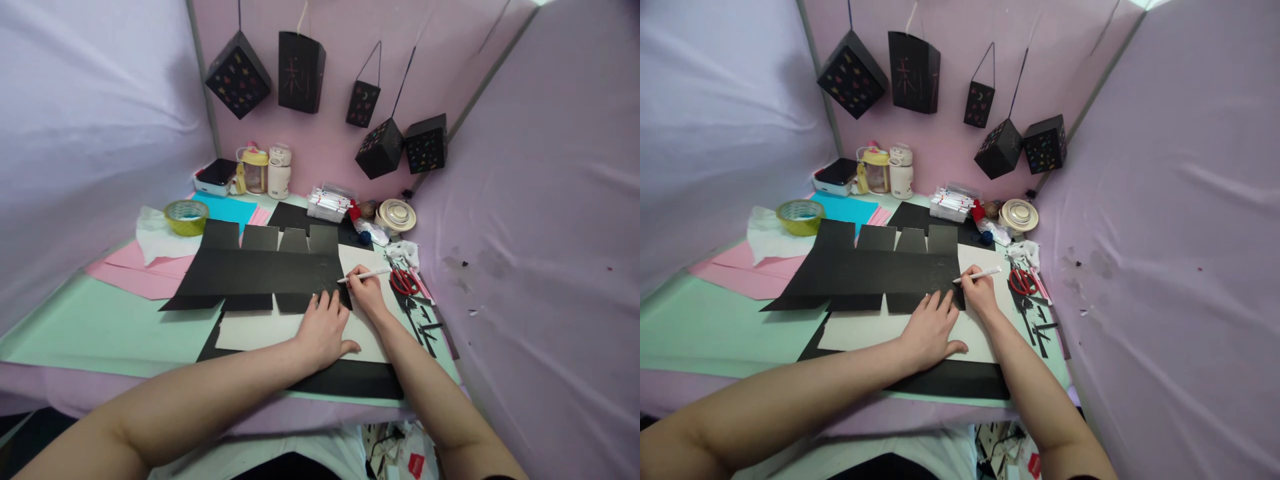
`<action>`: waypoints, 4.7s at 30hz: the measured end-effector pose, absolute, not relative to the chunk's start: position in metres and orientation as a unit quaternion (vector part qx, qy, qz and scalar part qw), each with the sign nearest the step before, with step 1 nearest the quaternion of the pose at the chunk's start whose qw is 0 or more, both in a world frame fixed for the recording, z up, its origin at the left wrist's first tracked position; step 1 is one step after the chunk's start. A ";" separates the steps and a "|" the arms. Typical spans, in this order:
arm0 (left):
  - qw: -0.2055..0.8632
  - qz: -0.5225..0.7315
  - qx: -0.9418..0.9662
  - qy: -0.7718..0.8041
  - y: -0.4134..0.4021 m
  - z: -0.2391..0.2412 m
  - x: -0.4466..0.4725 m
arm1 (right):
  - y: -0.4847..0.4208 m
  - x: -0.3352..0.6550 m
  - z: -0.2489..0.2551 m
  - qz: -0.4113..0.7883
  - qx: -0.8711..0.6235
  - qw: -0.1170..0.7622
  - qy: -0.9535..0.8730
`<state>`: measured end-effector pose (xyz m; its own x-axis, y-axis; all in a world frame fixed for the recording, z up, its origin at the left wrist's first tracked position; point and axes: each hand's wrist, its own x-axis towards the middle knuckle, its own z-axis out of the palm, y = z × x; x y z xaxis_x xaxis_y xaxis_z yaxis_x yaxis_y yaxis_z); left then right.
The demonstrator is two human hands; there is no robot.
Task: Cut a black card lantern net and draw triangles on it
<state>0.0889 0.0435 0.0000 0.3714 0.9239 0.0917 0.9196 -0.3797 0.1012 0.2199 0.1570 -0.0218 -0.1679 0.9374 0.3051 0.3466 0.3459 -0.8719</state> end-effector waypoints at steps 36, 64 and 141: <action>-0.017 0.060 0.823 0.565 0.043 0.001 0.090 | 0.156 0.221 -0.021 0.395 -0.462 0.433 -0.665; -0.026 0.058 0.821 0.568 0.043 0.000 0.090 | 0.155 0.223 -0.015 0.378 -0.464 0.456 -0.658; 0.015 0.042 0.825 0.564 0.045 0.004 0.087 | 0.164 0.226 -0.020 0.318 -0.499 0.451 -0.669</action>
<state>0.0872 0.0451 0.0040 0.3610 0.9311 0.0520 0.9286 -0.3640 0.0716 0.2259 0.1635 -0.0203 -0.0962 0.9534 0.2858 0.3803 0.3006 -0.8746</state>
